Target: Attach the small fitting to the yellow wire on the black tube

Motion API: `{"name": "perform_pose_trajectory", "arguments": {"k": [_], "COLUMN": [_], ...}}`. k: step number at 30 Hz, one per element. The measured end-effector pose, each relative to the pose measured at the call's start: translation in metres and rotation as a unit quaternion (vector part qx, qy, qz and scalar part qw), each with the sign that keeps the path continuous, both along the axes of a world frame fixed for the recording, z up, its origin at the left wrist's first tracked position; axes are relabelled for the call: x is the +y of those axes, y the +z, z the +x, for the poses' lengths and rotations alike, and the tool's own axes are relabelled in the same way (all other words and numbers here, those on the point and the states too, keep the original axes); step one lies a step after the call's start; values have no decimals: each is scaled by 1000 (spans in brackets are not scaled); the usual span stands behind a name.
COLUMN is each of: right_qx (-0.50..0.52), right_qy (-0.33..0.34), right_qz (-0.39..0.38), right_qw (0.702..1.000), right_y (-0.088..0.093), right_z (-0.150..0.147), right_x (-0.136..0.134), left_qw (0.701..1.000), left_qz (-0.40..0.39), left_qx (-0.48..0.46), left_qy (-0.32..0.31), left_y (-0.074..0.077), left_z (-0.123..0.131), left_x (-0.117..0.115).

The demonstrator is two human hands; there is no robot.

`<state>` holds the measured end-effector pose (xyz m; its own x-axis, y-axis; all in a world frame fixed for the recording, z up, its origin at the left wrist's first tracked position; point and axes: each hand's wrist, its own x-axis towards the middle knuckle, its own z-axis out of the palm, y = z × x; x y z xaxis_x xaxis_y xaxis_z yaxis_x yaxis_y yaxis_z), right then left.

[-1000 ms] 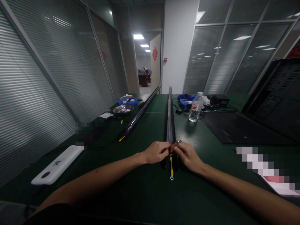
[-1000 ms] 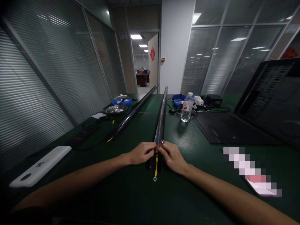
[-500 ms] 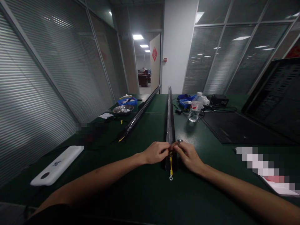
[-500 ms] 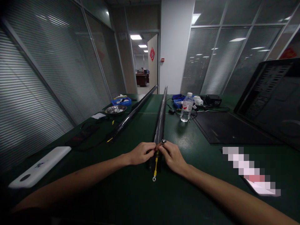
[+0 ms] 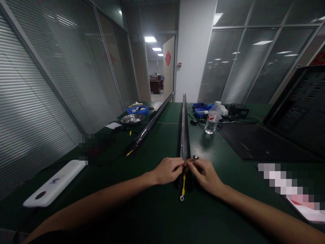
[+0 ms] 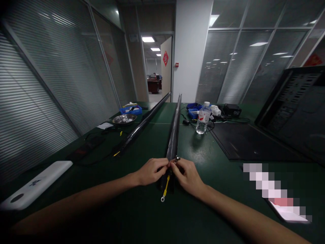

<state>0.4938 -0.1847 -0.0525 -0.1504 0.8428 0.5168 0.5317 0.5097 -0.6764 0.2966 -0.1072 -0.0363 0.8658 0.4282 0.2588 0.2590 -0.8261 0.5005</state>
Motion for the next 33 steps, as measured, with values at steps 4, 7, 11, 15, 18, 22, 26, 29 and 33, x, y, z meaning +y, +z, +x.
{"name": "perform_pose_trajectory", "arguments": {"k": [4, 7, 11, 15, 18, 22, 26, 29, 33], "right_qx": [17, 40, 82, 88, 82, 72, 66, 56, 34], "right_qy": [17, 19, 10, 8, -5, -18, -14, -9, -13], "right_qz": [-12, -34, -56, -77, -82, -78, -77, -63, -32], "right_qw": [1000, 998, 995, 993, 993, 994, 995, 996, 999], "right_y": [-1, 1, 2, 2, 1, 1, 3, 3, 0], "right_z": [-3, -3, 0, 3, 4, 4, 3, 2, 2], "right_x": [-2, -3, -3, -3, -3, -3, -2, -2, 0], "left_qw": [1000, 999, 996, 991, 991, 991, 989, 985, 980], "left_qz": [-17, -38, -90, -125, -123, -122, -142, -162, -190], "left_qx": [4, -7, -23, -30, -31, -38, -41, -38, -42], "left_qy": [7, 4, 15, 31, 32, 28, 28, 40, 26], "left_y": [2, 4, 4, 3, 3, 3, 0, 0, 2], "left_z": [-1, -2, -2, -2, -2, -2, 0, 2, 6], "left_x": [-1, 0, 1, 2, 2, 3, 5, 7, 11]}}
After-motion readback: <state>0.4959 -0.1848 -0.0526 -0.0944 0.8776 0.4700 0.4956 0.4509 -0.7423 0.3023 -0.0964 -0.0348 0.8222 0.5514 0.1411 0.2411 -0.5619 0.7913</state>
